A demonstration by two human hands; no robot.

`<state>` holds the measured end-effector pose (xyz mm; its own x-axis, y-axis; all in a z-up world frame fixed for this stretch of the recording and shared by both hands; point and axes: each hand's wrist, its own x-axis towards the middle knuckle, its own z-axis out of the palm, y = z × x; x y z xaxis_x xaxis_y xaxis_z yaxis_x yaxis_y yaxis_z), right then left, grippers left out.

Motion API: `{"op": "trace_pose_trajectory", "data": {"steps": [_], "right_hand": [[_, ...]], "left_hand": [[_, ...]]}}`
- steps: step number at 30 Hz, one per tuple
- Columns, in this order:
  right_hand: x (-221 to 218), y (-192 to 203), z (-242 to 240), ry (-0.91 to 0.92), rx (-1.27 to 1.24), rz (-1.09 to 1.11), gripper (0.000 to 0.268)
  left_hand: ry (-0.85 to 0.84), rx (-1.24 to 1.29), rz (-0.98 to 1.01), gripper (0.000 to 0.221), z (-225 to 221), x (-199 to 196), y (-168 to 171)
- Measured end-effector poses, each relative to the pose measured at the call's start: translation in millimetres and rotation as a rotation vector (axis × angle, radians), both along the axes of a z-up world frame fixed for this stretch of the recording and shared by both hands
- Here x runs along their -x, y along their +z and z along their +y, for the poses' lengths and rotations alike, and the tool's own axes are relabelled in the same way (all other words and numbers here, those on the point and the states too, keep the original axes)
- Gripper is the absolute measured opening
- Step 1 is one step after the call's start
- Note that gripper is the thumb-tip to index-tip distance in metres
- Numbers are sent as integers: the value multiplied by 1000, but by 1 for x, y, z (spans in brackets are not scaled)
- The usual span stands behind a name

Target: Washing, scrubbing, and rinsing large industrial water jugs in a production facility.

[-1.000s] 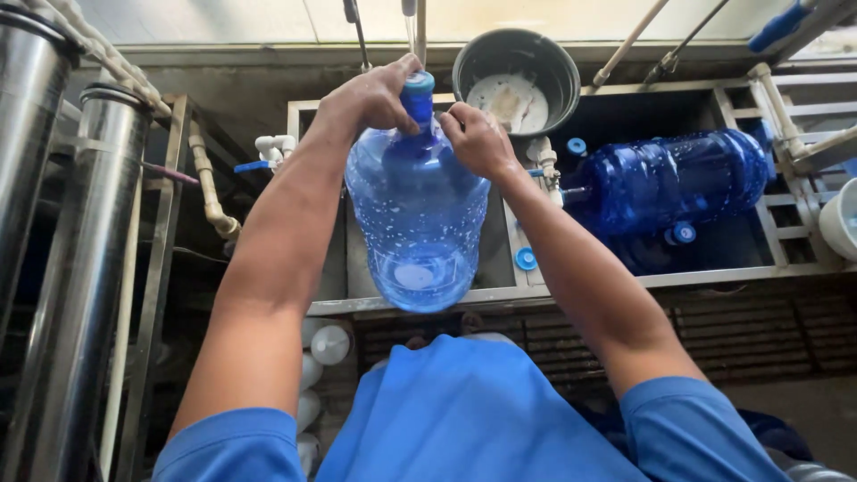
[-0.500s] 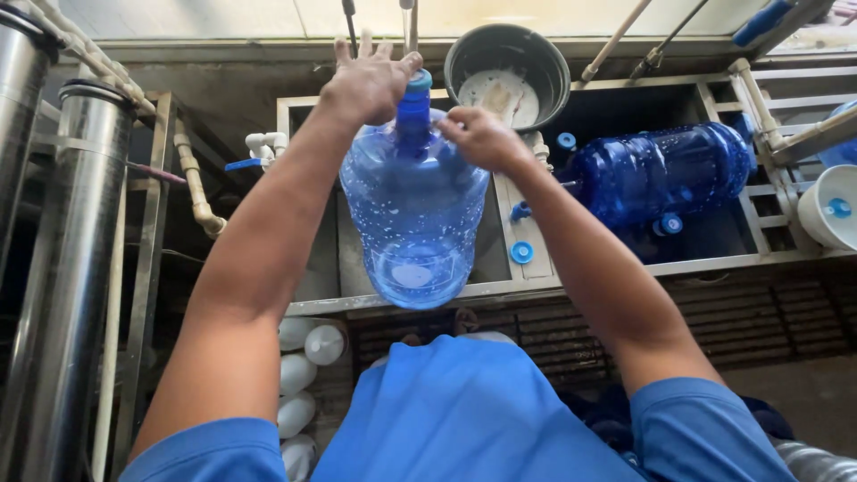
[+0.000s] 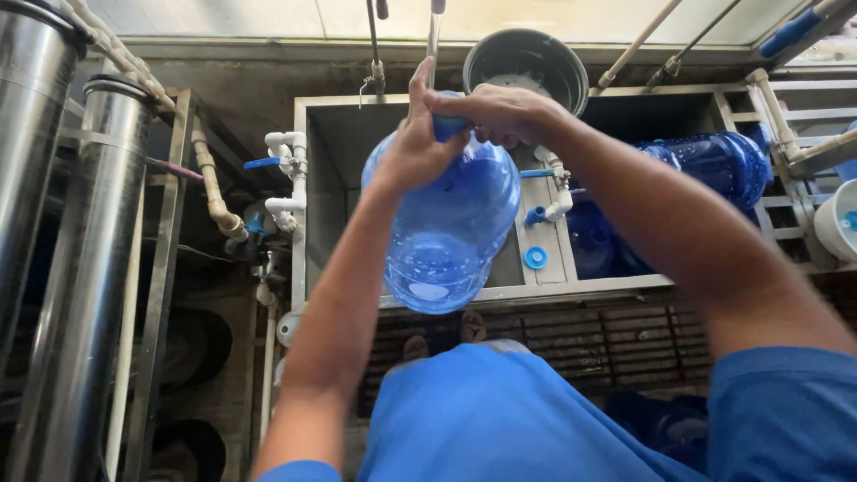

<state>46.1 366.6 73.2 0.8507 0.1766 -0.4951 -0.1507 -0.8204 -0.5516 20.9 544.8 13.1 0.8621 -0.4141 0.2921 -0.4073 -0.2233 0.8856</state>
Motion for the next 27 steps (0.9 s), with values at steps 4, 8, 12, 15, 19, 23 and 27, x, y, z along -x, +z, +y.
{"op": "trace_pose_trajectory", "data": {"steps": [4, 8, 12, 15, 19, 23, 27], "right_hand": [[16, 29, 11, -21, 11, 41, 86], [16, 35, 11, -93, -53, 39, 76], [14, 32, 9, -110, -6, -99, 72], [-7, 10, 0, 27, 24, -399, 61], [7, -16, -9, 122, -237, -788, 40], [49, -55, -49, -182, -478, -608, 45], [99, -181, -123, -861, -832, -327, 10]], "left_hand": [[56, 193, 67, 113, -7, 15, -4], [198, 209, 60, 80, -12, 21, 5], [202, 258, 91, 41, -16, 23, 22], [223, 207, 56, 50, -20, 8, 8], [163, 320, -13, 45, -20, -35, -21], [376, 94, 217, 35, -28, -64, -18], [470, 42, 382, 16, -36, -122, -60]]}}
